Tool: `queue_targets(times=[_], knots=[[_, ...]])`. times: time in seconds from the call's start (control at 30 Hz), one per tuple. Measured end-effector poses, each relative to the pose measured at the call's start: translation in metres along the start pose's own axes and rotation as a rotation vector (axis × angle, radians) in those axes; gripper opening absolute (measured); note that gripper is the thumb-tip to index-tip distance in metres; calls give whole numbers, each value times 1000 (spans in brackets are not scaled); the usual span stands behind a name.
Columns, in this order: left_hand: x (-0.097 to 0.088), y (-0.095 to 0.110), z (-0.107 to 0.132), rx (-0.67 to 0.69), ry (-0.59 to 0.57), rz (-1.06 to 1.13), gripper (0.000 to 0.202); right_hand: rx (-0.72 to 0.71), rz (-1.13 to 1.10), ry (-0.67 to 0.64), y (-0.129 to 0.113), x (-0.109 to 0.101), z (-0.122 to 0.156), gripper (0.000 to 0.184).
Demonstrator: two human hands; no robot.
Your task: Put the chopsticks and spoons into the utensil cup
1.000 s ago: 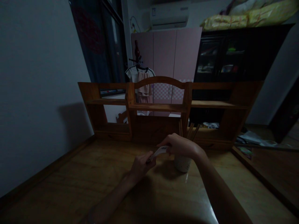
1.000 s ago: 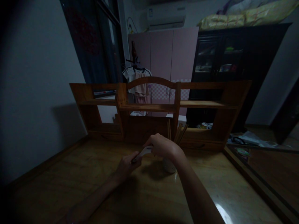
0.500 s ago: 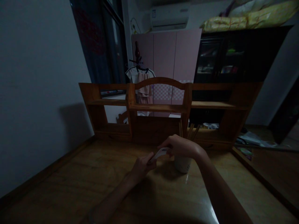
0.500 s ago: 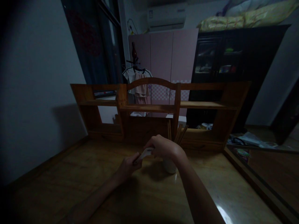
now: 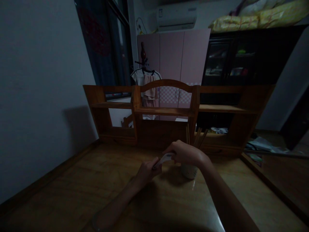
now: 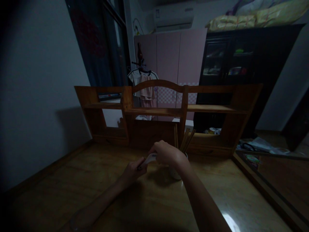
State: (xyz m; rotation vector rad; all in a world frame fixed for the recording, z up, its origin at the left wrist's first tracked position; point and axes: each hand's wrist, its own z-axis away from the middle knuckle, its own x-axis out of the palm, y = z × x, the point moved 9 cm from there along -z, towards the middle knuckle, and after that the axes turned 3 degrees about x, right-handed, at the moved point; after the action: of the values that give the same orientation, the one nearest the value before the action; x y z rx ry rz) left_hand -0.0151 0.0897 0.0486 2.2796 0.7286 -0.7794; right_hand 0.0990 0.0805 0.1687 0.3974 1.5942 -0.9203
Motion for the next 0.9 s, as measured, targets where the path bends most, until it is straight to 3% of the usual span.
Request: queue_targets(times=[0.33,0.9], knots=[[-6,5,-2,3,46,-10,11,-25,4,-11,2,3,-2,50],[2,3,-2,1,-27,69,10,-57,-20,-17,5,-2,2,48]])
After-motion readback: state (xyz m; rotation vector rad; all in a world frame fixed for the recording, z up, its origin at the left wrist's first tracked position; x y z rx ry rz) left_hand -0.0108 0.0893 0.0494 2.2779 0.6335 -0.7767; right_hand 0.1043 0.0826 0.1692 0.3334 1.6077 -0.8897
